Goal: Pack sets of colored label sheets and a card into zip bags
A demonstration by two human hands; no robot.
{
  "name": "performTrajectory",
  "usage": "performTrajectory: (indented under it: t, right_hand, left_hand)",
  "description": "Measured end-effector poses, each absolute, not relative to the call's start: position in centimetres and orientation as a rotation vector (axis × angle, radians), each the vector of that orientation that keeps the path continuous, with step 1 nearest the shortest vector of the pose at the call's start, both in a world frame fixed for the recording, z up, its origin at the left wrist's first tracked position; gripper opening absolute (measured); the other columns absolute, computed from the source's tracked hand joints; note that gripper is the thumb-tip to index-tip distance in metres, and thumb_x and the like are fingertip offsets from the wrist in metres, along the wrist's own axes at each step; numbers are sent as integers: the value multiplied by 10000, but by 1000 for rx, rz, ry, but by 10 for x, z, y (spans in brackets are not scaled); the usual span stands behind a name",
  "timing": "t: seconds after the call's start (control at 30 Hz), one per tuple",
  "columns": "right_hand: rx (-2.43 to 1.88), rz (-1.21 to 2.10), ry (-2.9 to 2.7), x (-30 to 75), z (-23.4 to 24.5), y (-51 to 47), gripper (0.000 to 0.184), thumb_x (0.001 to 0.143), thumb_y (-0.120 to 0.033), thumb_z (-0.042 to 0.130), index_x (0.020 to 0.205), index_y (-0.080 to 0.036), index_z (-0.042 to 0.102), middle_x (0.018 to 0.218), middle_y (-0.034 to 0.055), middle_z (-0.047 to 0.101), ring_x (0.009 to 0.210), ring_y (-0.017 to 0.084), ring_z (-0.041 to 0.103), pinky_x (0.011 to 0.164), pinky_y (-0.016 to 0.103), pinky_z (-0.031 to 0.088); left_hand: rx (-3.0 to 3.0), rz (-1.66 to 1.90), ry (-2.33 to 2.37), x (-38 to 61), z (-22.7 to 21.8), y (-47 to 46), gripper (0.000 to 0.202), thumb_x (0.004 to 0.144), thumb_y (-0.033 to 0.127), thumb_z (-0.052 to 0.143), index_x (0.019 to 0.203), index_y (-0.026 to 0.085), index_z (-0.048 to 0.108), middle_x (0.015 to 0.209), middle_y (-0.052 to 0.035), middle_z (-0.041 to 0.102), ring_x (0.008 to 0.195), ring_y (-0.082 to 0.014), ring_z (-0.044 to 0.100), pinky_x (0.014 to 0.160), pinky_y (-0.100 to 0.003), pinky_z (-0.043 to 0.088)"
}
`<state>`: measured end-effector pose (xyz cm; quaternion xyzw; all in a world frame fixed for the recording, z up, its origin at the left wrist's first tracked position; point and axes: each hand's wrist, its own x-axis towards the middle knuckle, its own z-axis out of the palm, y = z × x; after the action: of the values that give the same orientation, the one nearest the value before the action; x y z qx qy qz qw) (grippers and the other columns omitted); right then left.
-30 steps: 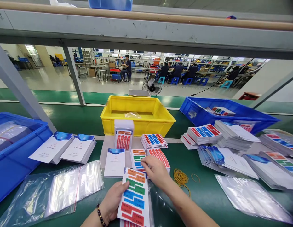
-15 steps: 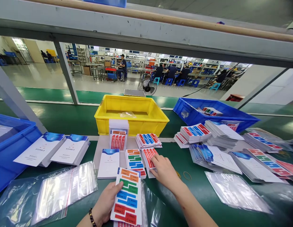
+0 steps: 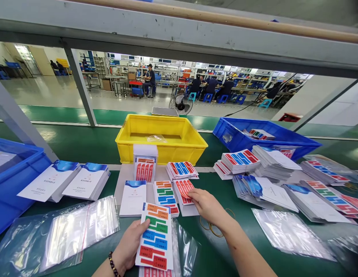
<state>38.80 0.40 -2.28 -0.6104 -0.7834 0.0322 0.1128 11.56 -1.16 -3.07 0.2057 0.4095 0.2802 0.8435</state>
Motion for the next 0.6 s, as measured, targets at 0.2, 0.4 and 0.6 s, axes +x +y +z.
performTrajectory:
  t: [0.2, 0.4, 0.6]
  right_hand:
    - [-1280, -371, -1954, 336, -12, -25, 273, 826, -90, 435, 1025, -174, 603, 936, 107, 643, 870, 215, 580, 751, 357, 454]
    - [-974, -185, -2203, 255, -27, -57, 214, 817, -89, 398, 895, -117, 595, 683, 82, 596, 617, 190, 509, 539, 322, 393]
    - [-894, -16, -2209, 257, -32, -52, 195, 850, -162, 398, 823, -138, 589, 675, 63, 578, 629, 181, 500, 558, 317, 396]
  left_hand:
    - [407, 653, 840, 117, -37, -11, 351, 728, 392, 638, 859, 67, 623, 781, -136, 709, 700, -249, 671, 703, -358, 511]
    - [397, 785, 864, 118, -38, -13, 526, 676, 593, 579, 783, 80, 632, 754, -120, 701, 783, -264, 647, 736, -365, 489]
    - [557, 784, 763, 117, -32, -13, 391, 658, 441, 681, 819, 87, 635, 802, -122, 696, 774, -252, 642, 710, -340, 486]
